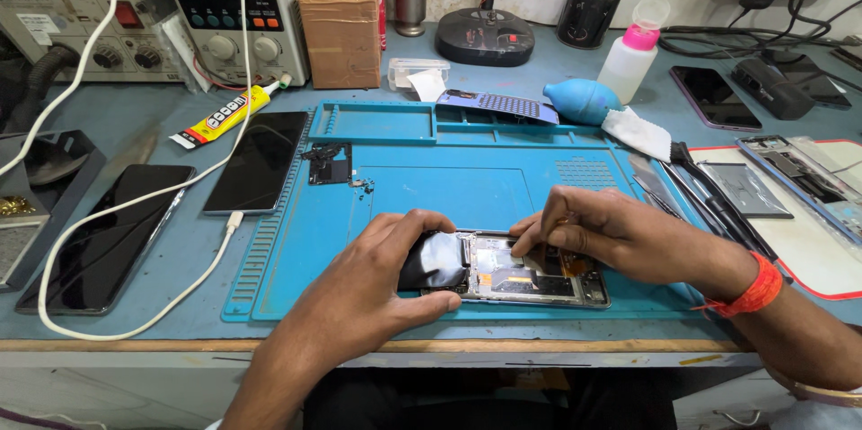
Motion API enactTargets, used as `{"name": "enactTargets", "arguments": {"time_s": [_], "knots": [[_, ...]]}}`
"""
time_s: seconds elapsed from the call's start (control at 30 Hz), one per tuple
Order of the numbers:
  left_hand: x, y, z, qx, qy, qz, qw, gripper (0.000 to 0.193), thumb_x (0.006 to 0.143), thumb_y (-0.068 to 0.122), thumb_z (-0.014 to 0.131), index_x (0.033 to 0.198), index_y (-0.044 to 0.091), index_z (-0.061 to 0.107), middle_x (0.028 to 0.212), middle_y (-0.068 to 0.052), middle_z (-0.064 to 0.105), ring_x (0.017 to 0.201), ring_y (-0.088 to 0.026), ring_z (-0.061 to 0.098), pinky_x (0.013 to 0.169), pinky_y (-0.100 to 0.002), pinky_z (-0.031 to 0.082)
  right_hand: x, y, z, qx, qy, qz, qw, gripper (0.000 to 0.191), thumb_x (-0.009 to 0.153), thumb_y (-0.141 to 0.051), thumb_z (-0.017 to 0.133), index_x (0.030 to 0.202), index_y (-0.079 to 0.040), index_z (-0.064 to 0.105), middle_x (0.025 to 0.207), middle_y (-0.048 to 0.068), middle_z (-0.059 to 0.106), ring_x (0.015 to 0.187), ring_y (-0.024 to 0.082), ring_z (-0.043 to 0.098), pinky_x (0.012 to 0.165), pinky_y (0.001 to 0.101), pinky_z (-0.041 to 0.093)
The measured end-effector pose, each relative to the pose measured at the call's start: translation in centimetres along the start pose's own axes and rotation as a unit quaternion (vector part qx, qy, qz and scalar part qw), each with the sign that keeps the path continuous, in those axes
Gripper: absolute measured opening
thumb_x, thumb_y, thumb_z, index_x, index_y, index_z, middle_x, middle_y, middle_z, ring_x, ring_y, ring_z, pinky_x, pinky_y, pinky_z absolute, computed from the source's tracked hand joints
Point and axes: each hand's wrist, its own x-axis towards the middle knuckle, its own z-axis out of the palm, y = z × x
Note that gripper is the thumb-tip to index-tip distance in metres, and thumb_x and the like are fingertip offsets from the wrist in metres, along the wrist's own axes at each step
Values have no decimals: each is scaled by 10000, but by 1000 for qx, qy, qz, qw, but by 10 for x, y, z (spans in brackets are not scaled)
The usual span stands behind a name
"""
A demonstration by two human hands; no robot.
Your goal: The person applies liquid from a small bottle onto a brush and brushes the internals of an opened smartphone, wipes the interior with a tissue, connects the phone to a bench power supply to test it, then uses tweezers to work inside the phone and reassembles the device by hand.
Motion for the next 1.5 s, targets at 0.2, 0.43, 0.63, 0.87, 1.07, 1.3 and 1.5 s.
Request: {"name": "enactTargets", "arguments": {"time_s": [0.2,0.43,0.63,0.87,1.07,1.3,1.5], "knots": [[-1,-1,0,-5,3,17,1000,613,761,364,805,1277,113,588,1246,-89,669,1249,-272,572,1005,-404,481,-4,10,5,69,30,-3,997,124,1037,-123,505,989,-21,558,1089,141,794,1334,288,653,1063,423,549],[0,-1,0,0,-3,10,1000,619,758,356,810,1280,114,582,1253,-87,663,1256,-269,563,996,-403,479,-8,24,12,107,46,-16,993,145,1069,-148,473,1027,-29,545,1028,144,786,1320,295,655,1112,441,518],[0,-1,0,1,-6,3,1000,624,755,360,815,1280,119,578,1249,-87,658,1255,-263,561,992,-403,484,-9,28,10,140,46,-6,989,139,1069,-152,463,1027,-36,527,1039,146,775,1335,294,641,1107,451,514],[0,1,1,5,-5,-2,1000,621,748,360,816,1278,134,585,1238,-88,658,1259,-260,568,990,-405,488,-10,30,5,143,41,-24,989,141,1082,-164,445,1025,-47,499,985,153,786,1362,322,634,1080,438,544],[1,3,0,5,-24,-49,999,664,746,389,802,1327,180,557,1201,-83,640,1206,-248,598,969,-407,508,-9,33,6,151,74,-5,986,127,1079,-167,420,1033,-58,467,968,155,780,1330,331,657,1082,440,555],[2,6,0,14,-30,-61,998,674,750,415,799,1332,198,538,1202,-71,638,1205,-241,595,951,-424,514,-8,36,8,151,89,-31,984,95,1096,-151,418,1058,-68,445,964,149,758,1273,316,675,1103,442,498],[1,5,0,17,-30,-67,997,670,746,419,796,1322,197,536,1215,-74,633,1204,-241,601,961,-423,514,-9,35,7,151,86,-28,984,102,1070,-110,470,1040,-29,526,1018,146,761,1266,302,692,1069,427,575]]}}
